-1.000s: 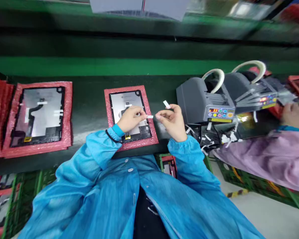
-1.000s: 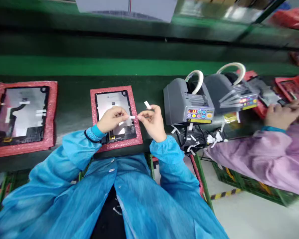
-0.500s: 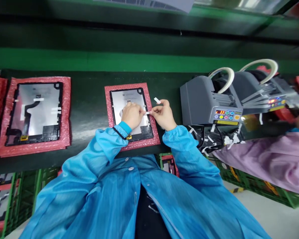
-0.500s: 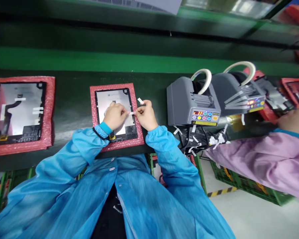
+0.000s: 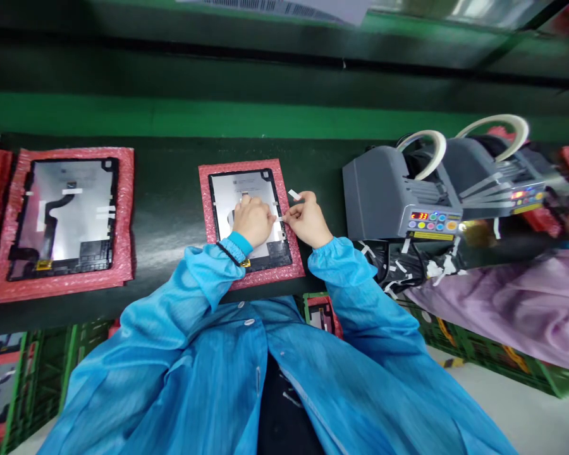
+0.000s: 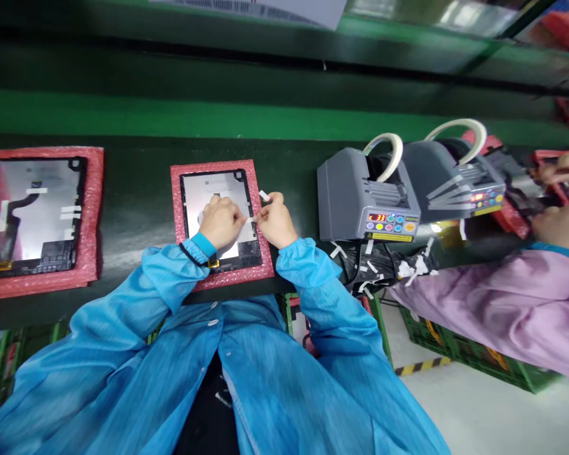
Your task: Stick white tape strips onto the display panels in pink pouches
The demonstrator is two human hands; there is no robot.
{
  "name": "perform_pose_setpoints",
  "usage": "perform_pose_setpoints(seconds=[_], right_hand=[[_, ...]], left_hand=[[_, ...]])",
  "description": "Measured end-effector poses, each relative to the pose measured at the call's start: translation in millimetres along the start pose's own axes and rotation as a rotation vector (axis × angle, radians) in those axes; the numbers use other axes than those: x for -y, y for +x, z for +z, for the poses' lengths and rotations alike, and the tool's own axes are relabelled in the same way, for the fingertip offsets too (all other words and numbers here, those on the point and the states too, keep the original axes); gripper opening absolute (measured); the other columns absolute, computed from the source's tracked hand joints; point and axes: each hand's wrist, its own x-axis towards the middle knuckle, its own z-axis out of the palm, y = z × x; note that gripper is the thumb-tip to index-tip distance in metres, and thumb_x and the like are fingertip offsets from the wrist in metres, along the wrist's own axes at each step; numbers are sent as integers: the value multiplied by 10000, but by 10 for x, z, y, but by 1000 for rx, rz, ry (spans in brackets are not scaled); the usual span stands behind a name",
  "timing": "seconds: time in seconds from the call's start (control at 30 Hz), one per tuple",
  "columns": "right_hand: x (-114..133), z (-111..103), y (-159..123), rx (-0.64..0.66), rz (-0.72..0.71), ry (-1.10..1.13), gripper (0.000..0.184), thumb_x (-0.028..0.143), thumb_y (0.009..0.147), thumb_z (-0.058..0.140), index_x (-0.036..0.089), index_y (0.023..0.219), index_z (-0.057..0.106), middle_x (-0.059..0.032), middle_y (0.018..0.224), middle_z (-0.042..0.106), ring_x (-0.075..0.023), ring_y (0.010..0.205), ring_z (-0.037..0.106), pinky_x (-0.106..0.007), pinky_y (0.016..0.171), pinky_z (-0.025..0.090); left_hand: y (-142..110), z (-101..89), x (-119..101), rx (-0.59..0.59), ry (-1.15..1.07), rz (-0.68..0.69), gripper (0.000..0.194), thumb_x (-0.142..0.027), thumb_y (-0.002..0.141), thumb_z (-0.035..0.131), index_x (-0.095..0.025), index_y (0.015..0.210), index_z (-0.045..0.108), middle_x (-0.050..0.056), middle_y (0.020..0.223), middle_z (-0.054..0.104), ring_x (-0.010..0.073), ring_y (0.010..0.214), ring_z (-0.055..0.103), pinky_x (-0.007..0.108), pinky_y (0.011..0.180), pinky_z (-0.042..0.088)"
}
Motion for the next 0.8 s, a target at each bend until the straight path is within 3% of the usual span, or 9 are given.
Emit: perform_pose_setpoints(seconds=[0.27,0.43,0.57,0.67,0.8], right_hand=[[-6,40,-26,-13,-35,-141,399,119,690,583,208,1022,380,31,673,594,-183,653,593,-311,673,449],[-107,-119,-11,-135,-86,-256,441,288,672,720,221,1002,435,8,768,541,-207,787,533,-363,785,425],[-40,-297,-5,74,-163,-110,233,447,863,523,218,883,485,5,740,513,-166,714,494,-314,737,416],[101,-332,-34,212,-249,-67,333,515,917,414,215,806,507,-8,752,529,-166,739,502,-305,749,420],[216,-298,-55,259,-281,-90,359,526,915,426,213,776,530,-11,744,547,-176,761,518,-315,770,431]], left_hand=[[-28,44,-12,-41,17,31,224,-302,885,541,-155,818,695,146,980,627,333,1113,455,467,907,418],[-13,41,82,-101,-49,12,147,-293,834,618,-154,819,661,128,957,621,316,1070,472,442,894,415],[84,-79,197,-155,-206,55,103,-244,864,574,-172,877,646,56,879,616,230,947,509,396,920,391],[135,-173,214,-117,-276,155,163,-297,905,530,-187,883,649,30,855,614,198,903,513,372,933,372],[145,-196,184,-38,-284,200,159,-314,892,558,-191,832,641,30,868,626,203,930,506,352,899,375]])
